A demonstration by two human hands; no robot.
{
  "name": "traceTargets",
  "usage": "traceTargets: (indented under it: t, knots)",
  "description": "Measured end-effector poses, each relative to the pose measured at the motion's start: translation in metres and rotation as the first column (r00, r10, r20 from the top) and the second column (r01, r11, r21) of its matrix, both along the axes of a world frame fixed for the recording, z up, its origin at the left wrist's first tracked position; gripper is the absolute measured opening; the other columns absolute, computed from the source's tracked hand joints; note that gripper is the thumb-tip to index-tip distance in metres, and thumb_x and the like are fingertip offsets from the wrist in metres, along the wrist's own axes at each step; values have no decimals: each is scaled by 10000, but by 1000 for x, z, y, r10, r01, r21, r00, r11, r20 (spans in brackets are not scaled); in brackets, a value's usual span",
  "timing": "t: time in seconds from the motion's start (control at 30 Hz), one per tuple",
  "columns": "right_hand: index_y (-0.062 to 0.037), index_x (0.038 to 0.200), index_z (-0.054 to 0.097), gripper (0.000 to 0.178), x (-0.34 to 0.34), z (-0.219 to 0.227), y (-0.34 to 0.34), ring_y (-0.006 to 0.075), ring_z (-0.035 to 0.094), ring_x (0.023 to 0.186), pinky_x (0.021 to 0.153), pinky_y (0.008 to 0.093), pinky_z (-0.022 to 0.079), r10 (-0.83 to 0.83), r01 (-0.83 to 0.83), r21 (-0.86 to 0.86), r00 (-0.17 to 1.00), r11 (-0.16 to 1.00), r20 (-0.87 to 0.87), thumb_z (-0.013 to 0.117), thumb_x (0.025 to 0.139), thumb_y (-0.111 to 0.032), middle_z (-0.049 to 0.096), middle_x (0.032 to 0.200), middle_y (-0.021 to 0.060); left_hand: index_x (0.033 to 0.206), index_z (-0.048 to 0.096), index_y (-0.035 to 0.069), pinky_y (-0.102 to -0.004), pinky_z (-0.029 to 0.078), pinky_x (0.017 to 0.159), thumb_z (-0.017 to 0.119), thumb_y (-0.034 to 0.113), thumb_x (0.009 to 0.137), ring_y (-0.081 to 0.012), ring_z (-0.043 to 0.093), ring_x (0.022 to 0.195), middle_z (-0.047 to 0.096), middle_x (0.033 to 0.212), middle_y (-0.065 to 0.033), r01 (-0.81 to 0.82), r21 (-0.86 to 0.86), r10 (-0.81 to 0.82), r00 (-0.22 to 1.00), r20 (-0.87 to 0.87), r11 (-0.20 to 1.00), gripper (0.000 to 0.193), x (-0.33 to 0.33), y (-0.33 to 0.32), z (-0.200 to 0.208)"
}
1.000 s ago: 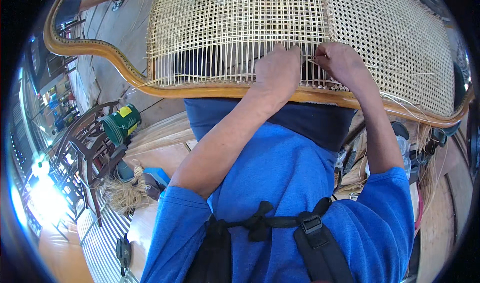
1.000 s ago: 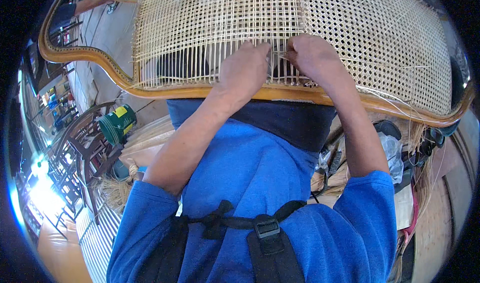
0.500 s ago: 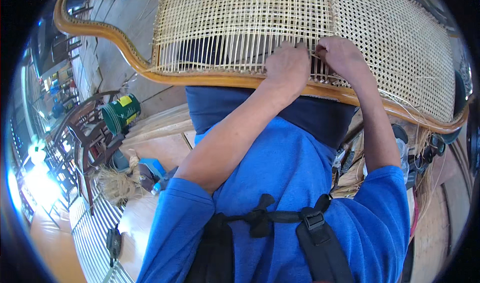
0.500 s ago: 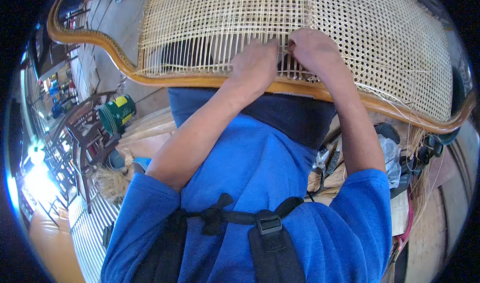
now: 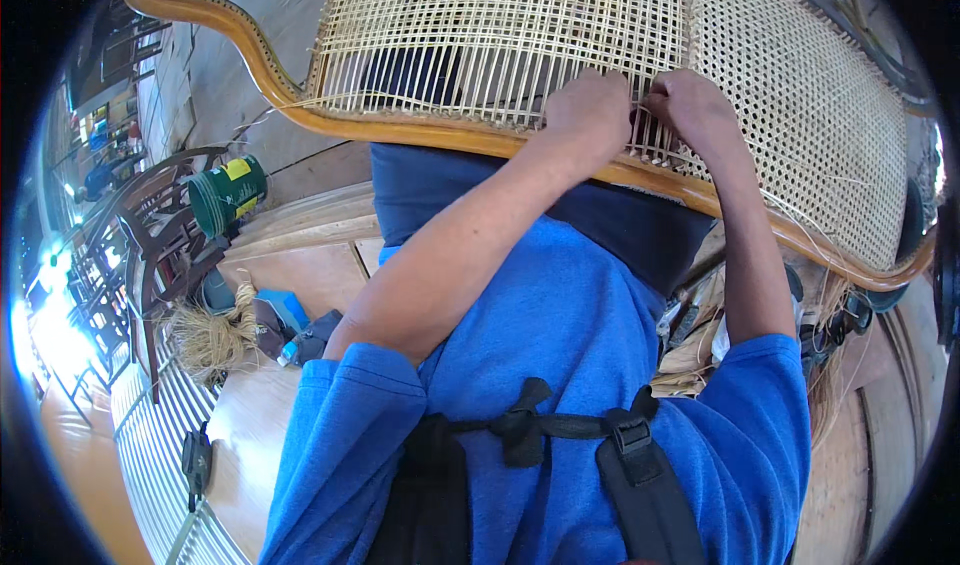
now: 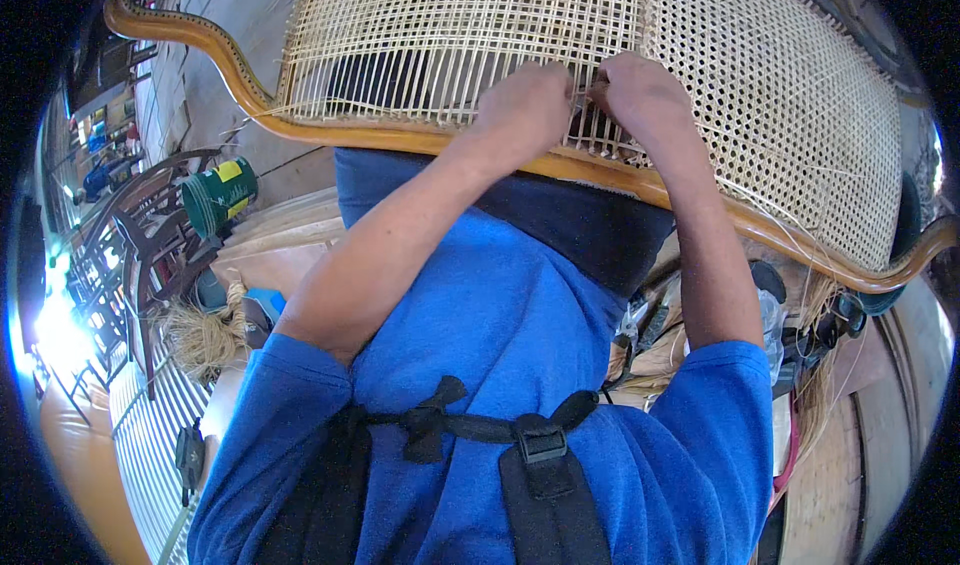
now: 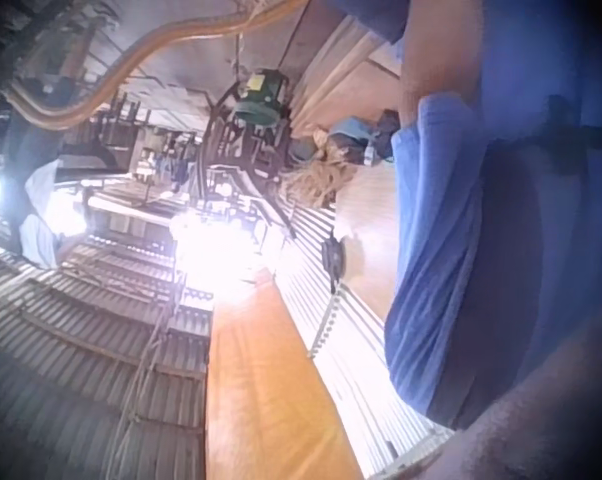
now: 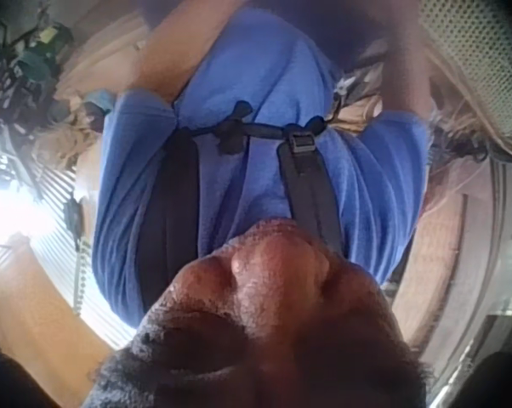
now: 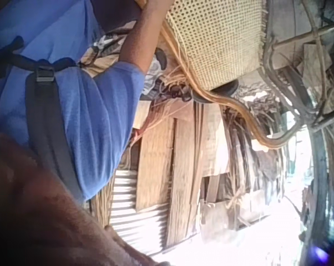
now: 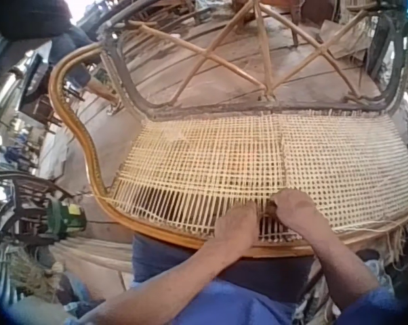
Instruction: Repairing a rattan chair by weaving cane strips and securing them with tools.
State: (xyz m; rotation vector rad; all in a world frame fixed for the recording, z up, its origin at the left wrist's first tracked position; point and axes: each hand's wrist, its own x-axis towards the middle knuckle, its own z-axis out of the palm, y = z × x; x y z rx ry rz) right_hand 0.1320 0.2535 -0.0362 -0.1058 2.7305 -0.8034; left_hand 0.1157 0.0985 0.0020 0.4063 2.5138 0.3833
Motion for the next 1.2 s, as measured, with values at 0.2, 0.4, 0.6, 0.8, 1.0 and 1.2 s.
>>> traceTargets:
  t: [0.2,0.4,0.6,0.8,1.0,1.2]
  knots:
    - [-71,898,662,256,-6,18,-14,328,629,845,752,431,494,-127,111,80,967,991,222,580,816,-299,650,864,167,849,636,22,-453,494,726,510,187,825,-383,608,827,619,851,-220,39,73,-31,995,-99,997,209,-22,-13,-6]
    - [-60,903,651,232,1,14,-5,351,617,825,745,442,483,-116,126,-48,978,991,176,577,818,-264,636,872,183,833,669,57,-457,505,684,522,206,839,-344,636,765,632,834,-189,54,-18,-56,978,-202,998,210,8,-12,-3]
    - [-29,832,642,221,5,5,0,367,612,783,728,451,483,-71,74,-93,997,993,38,583,786,-237,615,820,205,796,675,33,-425,516,697,575,187,775,-341,645,773,652,833,-205,31,-89,-39,996,-84,996,185,-4,-7,-8]
    - [-22,814,642,231,7,6,0,351,615,781,724,432,485,-92,98,-100,994,990,67,570,779,-239,626,822,198,805,669,57,-423,507,728,586,210,723,-350,638,792,658,866,-195,-224,-14,221,945,242,974,193,-14,-8,-7]
    - [-38,824,635,207,5,1,-1,359,614,817,749,456,475,-88,97,-106,992,990,88,548,780,-221,630,838,194,699,645,64,-401,496,671,562,197,731,-314,630,680,644,710,-170,-251,92,254,967,-27,964,159,1,-8,-12]
    - [-64,848,634,215,12,5,-15,340,619,853,760,452,468,-168,169,0,982,986,86,556,801,-259,649,863,161,733,655,49,-412,518,687,531,126,795,-344,644,741,633,756,-196,65,-139,-107,942,-318,988,159,7,-8,0]
